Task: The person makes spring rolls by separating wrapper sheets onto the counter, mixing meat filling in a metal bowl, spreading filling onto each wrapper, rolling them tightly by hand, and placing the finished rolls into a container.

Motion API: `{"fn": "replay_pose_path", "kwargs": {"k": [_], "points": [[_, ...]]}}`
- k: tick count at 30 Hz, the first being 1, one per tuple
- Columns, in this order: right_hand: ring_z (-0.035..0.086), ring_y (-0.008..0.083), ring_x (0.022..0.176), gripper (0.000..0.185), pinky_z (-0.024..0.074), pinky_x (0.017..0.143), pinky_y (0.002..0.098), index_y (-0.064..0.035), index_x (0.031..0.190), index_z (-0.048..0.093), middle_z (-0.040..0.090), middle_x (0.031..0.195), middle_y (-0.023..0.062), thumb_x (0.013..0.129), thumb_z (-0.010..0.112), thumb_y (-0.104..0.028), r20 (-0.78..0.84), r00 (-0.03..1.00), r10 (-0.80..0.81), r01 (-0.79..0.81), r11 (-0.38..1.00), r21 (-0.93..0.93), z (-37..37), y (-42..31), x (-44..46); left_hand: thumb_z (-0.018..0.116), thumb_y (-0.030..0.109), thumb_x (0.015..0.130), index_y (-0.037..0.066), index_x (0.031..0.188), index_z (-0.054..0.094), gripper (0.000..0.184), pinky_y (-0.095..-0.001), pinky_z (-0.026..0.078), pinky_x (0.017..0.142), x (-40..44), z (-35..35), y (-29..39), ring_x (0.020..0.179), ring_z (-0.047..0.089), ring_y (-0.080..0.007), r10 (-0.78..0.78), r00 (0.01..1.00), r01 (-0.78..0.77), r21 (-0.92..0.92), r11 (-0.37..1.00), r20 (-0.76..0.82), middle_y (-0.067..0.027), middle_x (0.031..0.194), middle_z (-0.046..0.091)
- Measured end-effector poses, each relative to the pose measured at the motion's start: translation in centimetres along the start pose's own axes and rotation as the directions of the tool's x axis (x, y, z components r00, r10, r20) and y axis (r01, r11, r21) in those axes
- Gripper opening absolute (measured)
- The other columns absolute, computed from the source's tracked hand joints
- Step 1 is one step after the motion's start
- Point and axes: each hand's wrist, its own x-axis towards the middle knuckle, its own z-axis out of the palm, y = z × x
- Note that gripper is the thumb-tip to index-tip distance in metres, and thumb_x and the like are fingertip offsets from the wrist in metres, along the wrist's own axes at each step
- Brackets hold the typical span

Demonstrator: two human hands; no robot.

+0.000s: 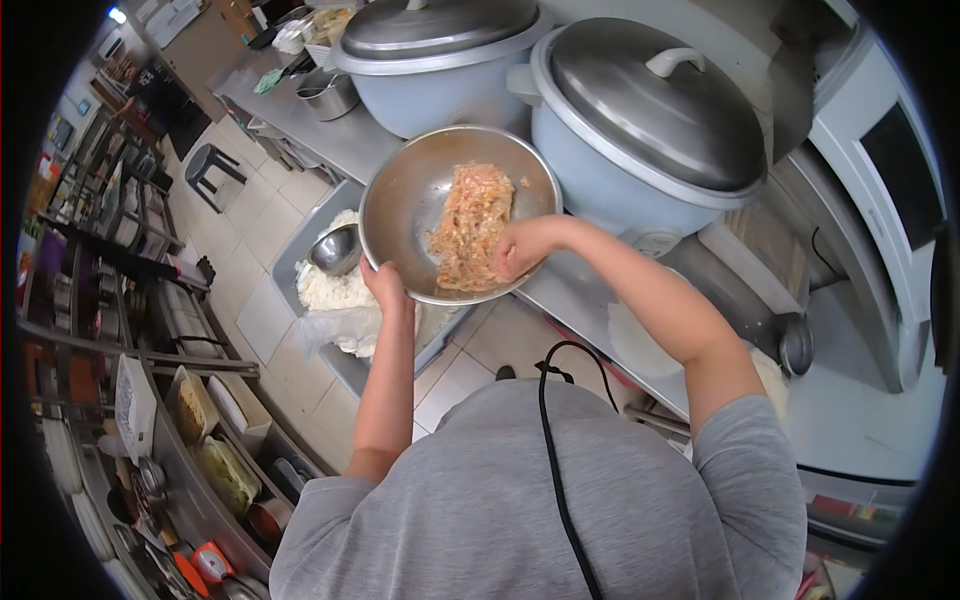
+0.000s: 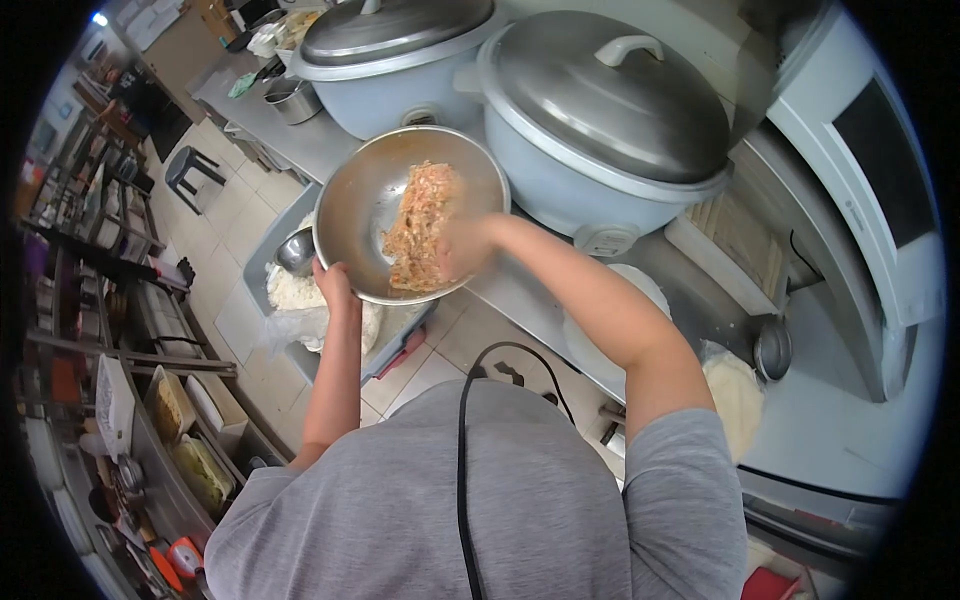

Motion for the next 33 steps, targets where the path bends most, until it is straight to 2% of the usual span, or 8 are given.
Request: {"fn": "replay_pose_path", "kwargs": {"k": [2, 6, 9, 12, 16, 19, 25, 33], "points": [[0.058, 0.0078, 0.075, 0.018, 0.0457, 0.066, 0.0244, -0.0055, 0.089, 0.067, 0.066, 0.084, -0.0005, 0.079, 0.066, -0.021, -0.066, 0.994, -0.089, 0.109, 0.89, 0.443, -0.8, -0.1, -3.5, 0.04, -0.012, 0.069, 0.003, 0.126, 0.038, 0.059, -0.0316, 0.047, 0.08, 0.0, -0.1, 0.0, 0.097, 0.056, -0.0227, -0.025, 0.999, 0.024, -0.019, 1.0, -0.021, -0.0134, 0.112, 0.053], [0.056, 0.0062, 0.074, 0.021, 0.0449, 0.067, 0.0232, -0.0051, 0.089, 0.065, 0.064, 0.082, -0.0004, 0.086, 0.06, -0.026, -0.298, 0.95, 0.098, 0.14, 0.718, 0.682, 1.6, 2.4, -12.6, 0.057, 0.0, 0.072, 0.001, 0.128, 0.036, 0.06, -0.0342, 0.043, 0.088, 1.7, -1.7, -0.8, 0.1, 0.054, -0.025, 0.039, 0.999, -0.034, 0.127, 0.991, -0.035, -0.0149, 0.116, 0.052], [0.057, 0.0112, 0.073, 0.024, 0.0456, 0.067, 0.0259, -0.0053, 0.094, 0.064, 0.063, 0.079, 0.0041, 0.086, 0.054, -0.026, -0.414, 0.801, 0.433, -0.089, 0.769, 0.632, 6.7, 6.8, -18.4, 0.059, 0.007, 0.077, 0.002, 0.12, 0.047, 0.045, -0.0381, 0.026, 0.102, -0.2, -1.9, 1.7, 0.125, 0.03, -0.028, 0.535, 0.833, -0.512, 0.563, 0.648, 0.142, -0.0166, 0.126, 0.037], [0.059, 0.0149, 0.073, 0.025, 0.0459, 0.067, 0.0276, -0.006, 0.099, 0.06, 0.063, 0.08, 0.0072, 0.087, 0.051, -0.026, -0.523, 0.555, 0.647, -0.249, 0.729, 0.638, 15.4, 12.1, -19.1, 0.056, 0.006, 0.081, 0.004, 0.112, 0.055, 0.031, -0.0396, 0.027, 0.102, -6.9, 4.4, 5.7, 0.125, 0.034, -0.0292, 0.689, 0.649, -0.738, 0.487, 0.467, 0.323, -0.0156, 0.131, 0.037], [0.06, 0.0234, 0.081, 0.021, 0.0463, 0.072, 0.0328, -0.0071, 0.099, 0.06, 0.064, 0.087, 0.011, 0.085, 0.053, -0.021, -0.611, 0.412, 0.676, 0.084, 0.639, 0.764, 20.7, 15.1, -20.3, 0.056, 0.005, 0.08, 0.003, 0.103, 0.06, 0.023, -0.0395, 0.033, 0.099, -15.4, 12.4, 3.6, 0.114, 0.047, -0.032, 0.546, 0.427, -0.856, 0.126, 0.502, 0.721, -0.0155, 0.118, 0.053], [0.06, 0.0214, 0.084, 0.016, 0.0475, 0.077, 0.0302, -0.005, 0.095, 0.066, 0.064, 0.087, 0.0091, 0.081, 0.06, -0.012, -0.662, 0.254, 0.705, -0.228, 0.709, 0.667, 20.0, 13.0, -23.3, 0.058, 0.003, 0.076, 0.002, 0.107, 0.059, 0.031, -0.04, 0.04, 0.094, -19.2, 15.1, -3.8, 0.108, 0.052, -0.0336, 0.244, 0.227, -0.812, 0.044, 0.582, 0.943, -0.0163, 0.113, 0.057], [0.059, 0.0239, 0.085, 0.018, 0.0485, 0.076, 0.0327, -0.0085, 0.091, 0.069, 0.065, 0.09, 0.006, 0.074, 0.063, -0.011, -0.931, 0.233, 0.281, -0.347, 0.919, 0.19, 25.9, 13.3, -20.0, 0.066, 0.01, 0.075, 0.001, 0.104, 0.063, 0.03, -0.037, 0.044, 0.09, -24.6, 17.5, -15.1, 0.102, 0.055, -0.0331, -0.026, 0.093, -0.696, 0.084, 0.714, 0.995, -0.0155, 0.114, 0.059], [0.053, 0.0264, 0.101, 0.027, 0.0454, 0.085, 0.0362, -0.0064, 0.093, 0.066, 0.058, 0.111, 0.0052, 0.067, 0.07, -0.013, -0.894, 0.137, 0.426, -0.25, 0.888, 0.385, 26.5, 12.4, -21.5, 0.071, 0.012, 0.07, 0.0, 0.107, 0.061, 0.04, -0.0365, 0.045, 0.087, -25.0, 19.0, -14.3, 0.102, 0.053, -0.0316, 0.015, -0.071, -0.733, -0.063, 0.678, 0.997, -0.0136, 0.112, 0.059]]}}
